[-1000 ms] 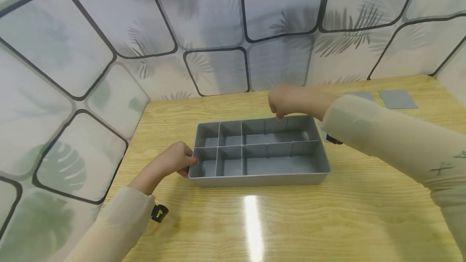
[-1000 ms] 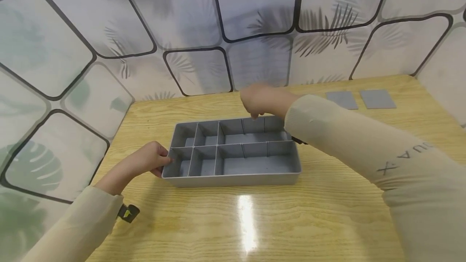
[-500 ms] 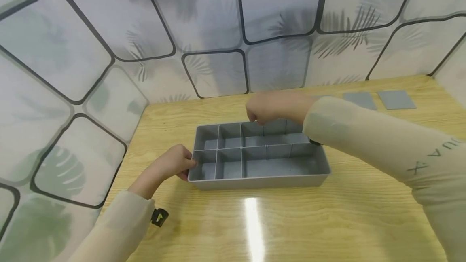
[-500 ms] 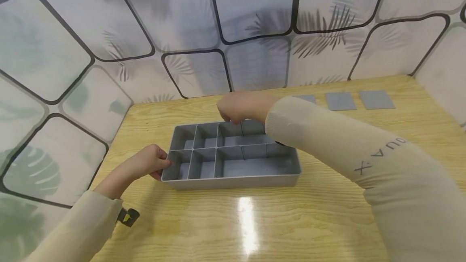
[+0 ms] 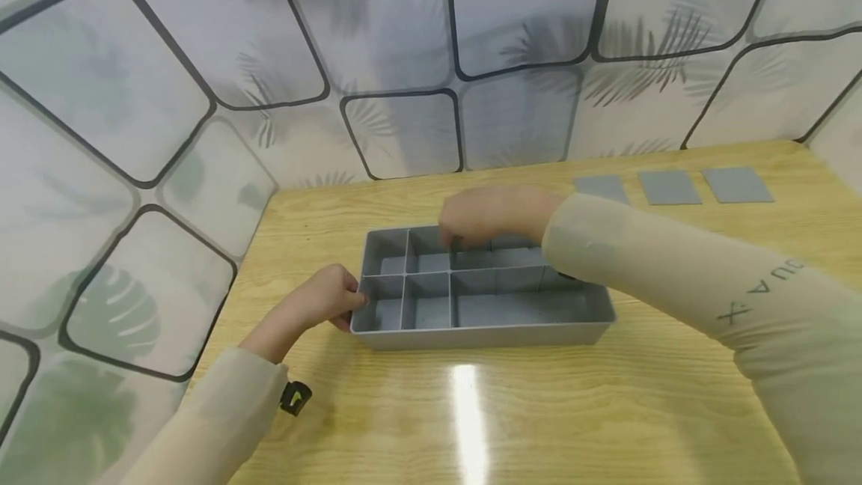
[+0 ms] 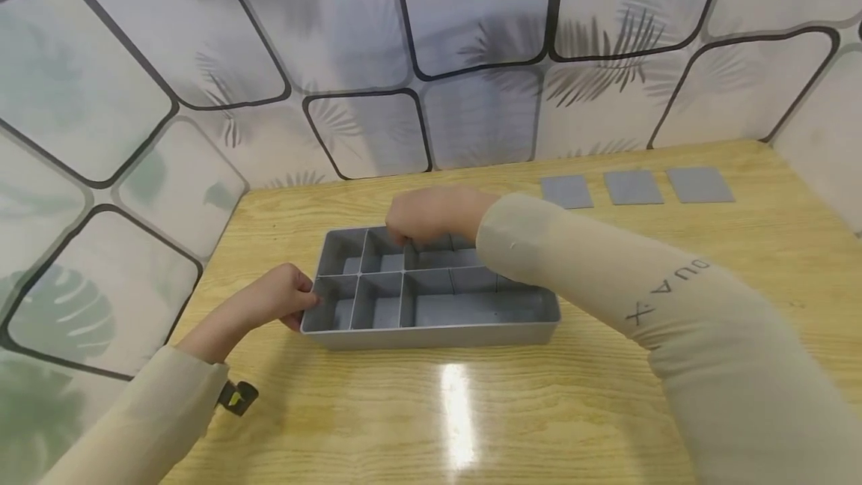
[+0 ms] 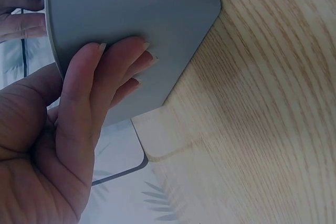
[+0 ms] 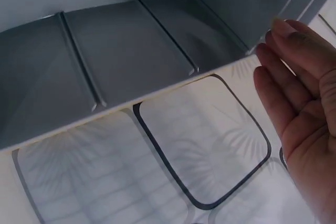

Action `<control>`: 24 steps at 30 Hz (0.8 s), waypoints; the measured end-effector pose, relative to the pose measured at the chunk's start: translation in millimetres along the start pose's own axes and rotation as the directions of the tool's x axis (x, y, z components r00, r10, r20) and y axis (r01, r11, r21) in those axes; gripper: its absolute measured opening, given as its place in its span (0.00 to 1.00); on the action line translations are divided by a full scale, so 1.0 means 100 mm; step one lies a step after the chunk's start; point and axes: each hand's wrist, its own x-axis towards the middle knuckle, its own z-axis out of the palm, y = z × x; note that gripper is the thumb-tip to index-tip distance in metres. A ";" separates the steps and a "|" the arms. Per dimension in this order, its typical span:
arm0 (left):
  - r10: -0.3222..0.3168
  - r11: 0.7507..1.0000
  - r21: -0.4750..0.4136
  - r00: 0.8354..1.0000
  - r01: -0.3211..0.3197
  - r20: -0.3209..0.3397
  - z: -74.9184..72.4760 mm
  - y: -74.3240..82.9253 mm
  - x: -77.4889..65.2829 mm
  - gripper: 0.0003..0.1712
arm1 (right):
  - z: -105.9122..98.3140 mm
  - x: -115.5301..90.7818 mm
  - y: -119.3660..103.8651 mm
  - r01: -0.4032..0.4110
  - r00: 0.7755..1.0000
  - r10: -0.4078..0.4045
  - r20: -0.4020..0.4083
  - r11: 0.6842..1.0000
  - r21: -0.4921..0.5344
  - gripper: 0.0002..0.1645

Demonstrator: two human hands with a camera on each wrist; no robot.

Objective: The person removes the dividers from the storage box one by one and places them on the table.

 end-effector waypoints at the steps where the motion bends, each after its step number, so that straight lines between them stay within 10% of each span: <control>1: 0.006 1.000 0.000 1.000 -0.006 0.002 -0.01 0.01 0.00 0.12 | 0.01 0.02 -0.01 0.010 1.000 -0.010 -0.001 1.000 -0.011 0.16; 13: 0.003 1.000 -0.020 1.000 -0.003 0.018 -0.03 0.04 0.03 0.10 | 0.11 0.18 -0.13 -0.090 0.989 0.093 0.119 0.996 -0.025 0.19; 24: -0.006 1.000 -0.019 1.000 0.007 0.014 -0.01 0.02 0.03 0.11 | 0.17 0.22 -0.15 -0.079 0.996 0.083 0.035 0.990 -0.117 0.12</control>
